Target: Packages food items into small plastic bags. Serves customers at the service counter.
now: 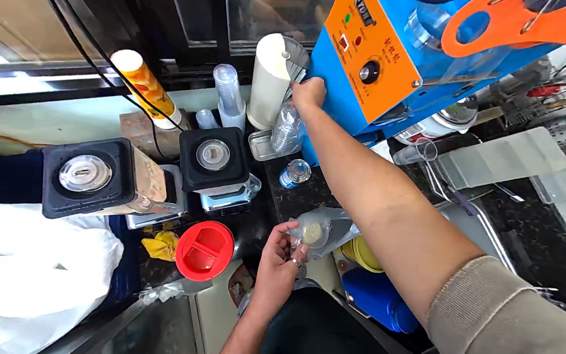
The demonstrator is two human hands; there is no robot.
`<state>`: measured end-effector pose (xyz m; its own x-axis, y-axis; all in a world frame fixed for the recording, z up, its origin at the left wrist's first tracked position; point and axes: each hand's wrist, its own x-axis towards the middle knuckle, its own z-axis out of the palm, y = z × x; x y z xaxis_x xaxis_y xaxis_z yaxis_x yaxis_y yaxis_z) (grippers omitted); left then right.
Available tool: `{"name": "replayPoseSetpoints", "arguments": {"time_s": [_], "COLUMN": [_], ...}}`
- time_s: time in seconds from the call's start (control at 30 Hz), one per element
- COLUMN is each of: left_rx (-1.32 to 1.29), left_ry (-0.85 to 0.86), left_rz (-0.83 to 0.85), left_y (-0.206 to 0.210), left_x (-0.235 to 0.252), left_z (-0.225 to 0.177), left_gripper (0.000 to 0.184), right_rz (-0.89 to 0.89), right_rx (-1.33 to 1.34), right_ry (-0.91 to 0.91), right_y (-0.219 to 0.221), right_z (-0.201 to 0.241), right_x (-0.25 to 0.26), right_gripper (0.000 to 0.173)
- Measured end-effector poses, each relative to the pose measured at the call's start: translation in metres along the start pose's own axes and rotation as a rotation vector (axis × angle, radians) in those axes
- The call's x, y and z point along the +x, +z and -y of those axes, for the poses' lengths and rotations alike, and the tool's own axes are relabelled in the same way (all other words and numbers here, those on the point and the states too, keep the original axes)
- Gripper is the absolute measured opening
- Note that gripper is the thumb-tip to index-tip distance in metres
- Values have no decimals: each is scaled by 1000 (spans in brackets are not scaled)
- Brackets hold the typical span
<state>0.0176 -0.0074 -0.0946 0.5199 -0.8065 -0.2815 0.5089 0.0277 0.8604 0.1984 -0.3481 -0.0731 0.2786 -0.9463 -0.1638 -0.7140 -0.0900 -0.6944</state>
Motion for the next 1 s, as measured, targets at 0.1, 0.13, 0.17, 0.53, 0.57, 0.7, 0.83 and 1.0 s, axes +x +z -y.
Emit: {"name": "replayPoseSetpoints", "arguments": {"time_s": [0.1, 0.13, 0.17, 0.53, 0.57, 0.7, 0.83, 1.0], "left_rx": [10, 7, 15, 49, 42, -83, -147, -287], "left_ry": [11, 12, 13, -4, 21, 155, 182, 198], "left_rz": [17, 30, 51, 124, 135, 170, -105, -274], "left_y": [-1, -2, -3, -4, -3, -4, 0, 12], "left_x": [1, 2, 1, 4, 6, 9, -5, -11], "left_z": [3, 4, 4, -7, -5, 3, 13, 37], "left_gripper": [45, 49, 54, 37, 33, 35, 38, 33], "right_rz": [-33, -47, -55, 103, 81, -149, -198, 198], "right_rx": [-48, -59, -74, 15, 37, 40, 292, 249], "right_ry": [73, 86, 98, -222, -315, -720, -1198, -1318], "right_y": [2, 3, 4, -11, -15, -51, -111, -160], "right_z": [8, 11, 13, 8, 9, 10, -13, -96], "right_x": [1, 1, 1, -6, -10, -43, -93, -187], "right_gripper": [36, 35, 35, 25, 25, 32, 25, 12]}}
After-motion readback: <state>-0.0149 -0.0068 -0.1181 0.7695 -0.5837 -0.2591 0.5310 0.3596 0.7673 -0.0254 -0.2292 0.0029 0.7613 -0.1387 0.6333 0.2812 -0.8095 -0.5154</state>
